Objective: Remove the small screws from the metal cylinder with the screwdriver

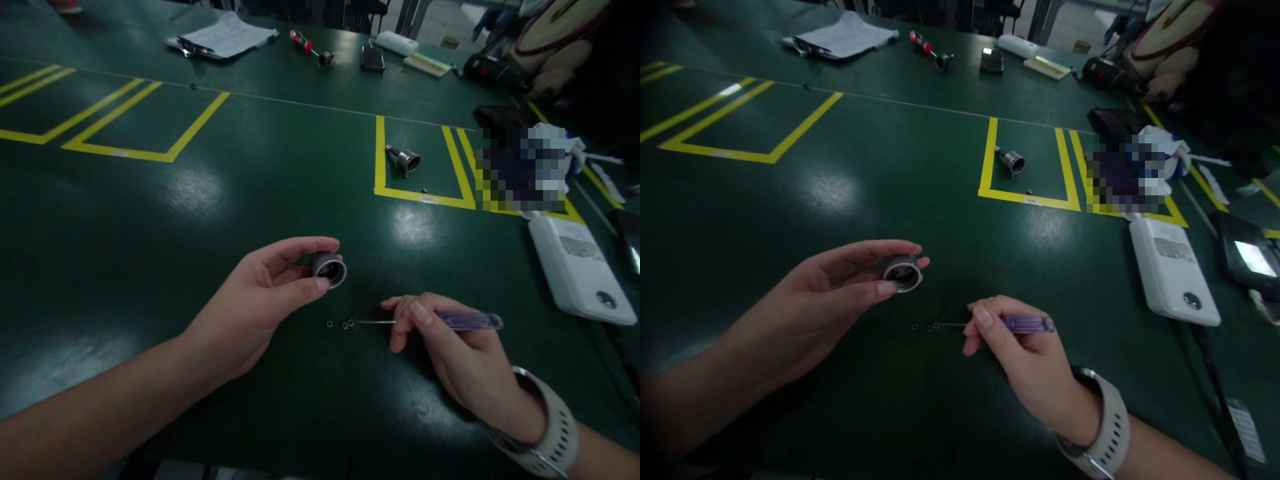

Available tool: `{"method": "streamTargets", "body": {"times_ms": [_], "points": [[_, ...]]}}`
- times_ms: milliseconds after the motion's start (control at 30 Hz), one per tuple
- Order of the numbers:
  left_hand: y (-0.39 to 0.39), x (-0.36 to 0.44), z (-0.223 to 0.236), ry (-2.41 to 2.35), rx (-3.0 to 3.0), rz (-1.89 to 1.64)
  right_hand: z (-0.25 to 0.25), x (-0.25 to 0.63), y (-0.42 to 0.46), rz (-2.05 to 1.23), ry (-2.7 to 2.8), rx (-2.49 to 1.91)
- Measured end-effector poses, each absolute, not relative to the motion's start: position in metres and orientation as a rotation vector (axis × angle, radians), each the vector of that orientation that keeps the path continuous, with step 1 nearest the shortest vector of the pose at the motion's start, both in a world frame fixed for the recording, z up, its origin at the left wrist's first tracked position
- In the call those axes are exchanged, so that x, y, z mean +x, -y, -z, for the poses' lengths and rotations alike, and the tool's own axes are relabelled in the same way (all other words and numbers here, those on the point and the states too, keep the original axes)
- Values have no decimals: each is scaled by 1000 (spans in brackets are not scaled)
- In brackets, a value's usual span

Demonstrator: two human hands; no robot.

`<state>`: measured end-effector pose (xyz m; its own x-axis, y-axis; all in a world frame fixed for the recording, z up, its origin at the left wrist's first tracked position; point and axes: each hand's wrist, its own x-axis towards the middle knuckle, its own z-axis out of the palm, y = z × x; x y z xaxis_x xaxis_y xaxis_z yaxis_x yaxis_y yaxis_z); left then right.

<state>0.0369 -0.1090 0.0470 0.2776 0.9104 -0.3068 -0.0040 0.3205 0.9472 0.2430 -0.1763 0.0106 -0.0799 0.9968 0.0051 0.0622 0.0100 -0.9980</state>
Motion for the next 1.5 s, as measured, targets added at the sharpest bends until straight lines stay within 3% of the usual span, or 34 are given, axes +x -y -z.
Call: {"method": "streamTargets", "body": {"times_ms": [433, 667, 1500], "points": [[111, 36, -39, -1073, 1036, -802, -34, 232, 185, -669, 1999, -1189], [115, 41, -30, -1019, 1027, -888, -33, 236, 187, -509, 1949, -1073], [118, 52, -25, -958, 1116, -915, -36, 221, 181, -385, 2078, -1078]]}}
